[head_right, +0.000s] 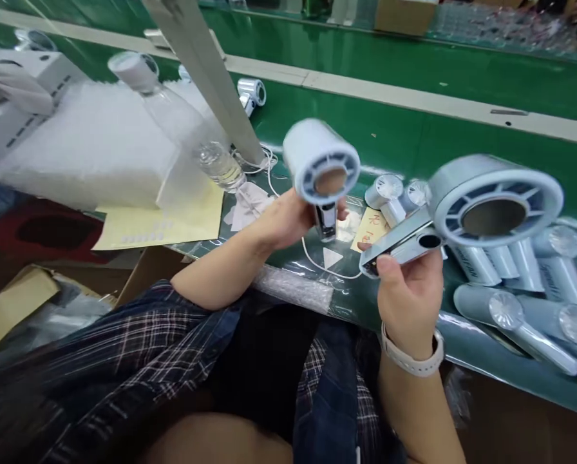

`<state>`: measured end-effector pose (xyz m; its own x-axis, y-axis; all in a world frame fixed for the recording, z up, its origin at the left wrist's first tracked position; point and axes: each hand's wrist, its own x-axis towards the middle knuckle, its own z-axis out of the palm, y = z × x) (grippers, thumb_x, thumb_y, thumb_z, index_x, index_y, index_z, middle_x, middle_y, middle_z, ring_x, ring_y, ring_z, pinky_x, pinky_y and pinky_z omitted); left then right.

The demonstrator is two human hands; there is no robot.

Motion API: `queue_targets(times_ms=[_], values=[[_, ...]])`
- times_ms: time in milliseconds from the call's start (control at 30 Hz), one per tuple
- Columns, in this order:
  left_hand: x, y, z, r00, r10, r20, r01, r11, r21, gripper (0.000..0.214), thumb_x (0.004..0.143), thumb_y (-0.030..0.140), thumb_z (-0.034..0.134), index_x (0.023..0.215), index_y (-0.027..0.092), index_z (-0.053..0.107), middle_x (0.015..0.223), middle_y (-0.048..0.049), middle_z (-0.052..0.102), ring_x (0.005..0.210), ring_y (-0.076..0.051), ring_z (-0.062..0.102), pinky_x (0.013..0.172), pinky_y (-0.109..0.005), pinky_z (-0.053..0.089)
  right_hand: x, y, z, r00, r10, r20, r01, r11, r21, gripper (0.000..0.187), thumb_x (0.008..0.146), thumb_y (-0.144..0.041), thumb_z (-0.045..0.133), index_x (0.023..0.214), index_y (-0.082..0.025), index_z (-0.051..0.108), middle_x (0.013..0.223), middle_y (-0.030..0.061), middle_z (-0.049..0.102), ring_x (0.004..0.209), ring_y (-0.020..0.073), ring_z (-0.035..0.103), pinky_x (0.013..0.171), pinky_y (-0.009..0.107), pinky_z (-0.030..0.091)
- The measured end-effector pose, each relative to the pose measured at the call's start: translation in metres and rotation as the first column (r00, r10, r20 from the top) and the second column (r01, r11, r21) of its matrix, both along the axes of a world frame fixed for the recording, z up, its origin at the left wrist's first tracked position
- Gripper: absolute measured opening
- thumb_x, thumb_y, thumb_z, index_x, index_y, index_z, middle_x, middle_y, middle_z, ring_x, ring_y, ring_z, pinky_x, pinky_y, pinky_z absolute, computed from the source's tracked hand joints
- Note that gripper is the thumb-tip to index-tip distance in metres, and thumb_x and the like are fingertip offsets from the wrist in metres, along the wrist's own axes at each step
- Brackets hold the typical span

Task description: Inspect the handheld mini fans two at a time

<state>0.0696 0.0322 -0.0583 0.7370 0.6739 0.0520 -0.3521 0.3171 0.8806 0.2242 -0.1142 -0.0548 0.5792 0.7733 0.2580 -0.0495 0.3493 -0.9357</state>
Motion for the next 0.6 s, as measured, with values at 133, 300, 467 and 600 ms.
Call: queue_targets(times_ms=[133, 300, 467, 600], values=[[0.001, -0.005, 0.007, 0.989, -0.133, 0.057, 0.136, 0.99, -0.037, 0.069, 0.075, 0.061, 0.09, 0.121, 0.024, 0.054, 0.109, -0.0046, 0.069, 0.097, -0.023, 0.073, 0.081, -0.036, 0.062, 0.003, -0.001, 0.008, 0.987, 0.041, -0.157, -0.05, 0.998, -0.049, 0.028, 0.087, -0.037, 0.083, 0.111, -0.028, 0.073, 0.106, 0.003, 0.074, 0.09, 0.0205, 0.07, 0.078, 0.038, 0.065], [0.001, -0.013, 0.01, 0.981, -0.189, 0.034, 0.189, 0.982, 0.01, 0.072, 0.071, 0.037, 0.095, 0.121, 0.025, 0.045, 0.107, -0.0023, 0.063, 0.087, -0.017, 0.07, 0.072, -0.032, 0.059, -0.001, -0.005, 0.012, 0.974, 0.046, -0.221, -0.068, 0.993, -0.094, 0.031, 0.083, -0.043, 0.083, 0.104, -0.026, 0.069, 0.092, 0.0017, 0.069, 0.075, 0.0192, 0.065, 0.071, 0.037, 0.059], [0.003, -0.01, 0.007, 0.98, -0.197, 0.007, 0.196, 0.979, 0.064, 0.072, 0.072, 0.042, 0.092, 0.122, 0.024, 0.043, 0.109, -0.0027, 0.061, 0.084, -0.017, 0.069, 0.073, -0.037, 0.06, -0.003, -0.005, 0.013, 0.968, 0.147, -0.202, -0.163, 0.984, -0.068, 0.036, 0.082, -0.041, 0.086, 0.108, -0.026, 0.067, 0.096, 0.0029, 0.07, 0.079, 0.0214, 0.068, 0.076, 0.04, 0.059], [0.001, -0.008, 0.009, 0.98, -0.199, -0.001, 0.198, 0.975, 0.099, 0.072, 0.074, 0.046, 0.093, 0.121, 0.024, 0.043, 0.106, -0.0011, 0.061, 0.084, -0.017, 0.068, 0.076, -0.038, 0.061, -0.005, -0.003, 0.007, 0.98, 0.12, -0.157, -0.131, 0.989, -0.063, 0.03, 0.087, -0.038, 0.082, 0.109, -0.025, 0.066, 0.097, 0.0029, 0.07, 0.078, 0.0219, 0.067, 0.072, 0.041, 0.06]])
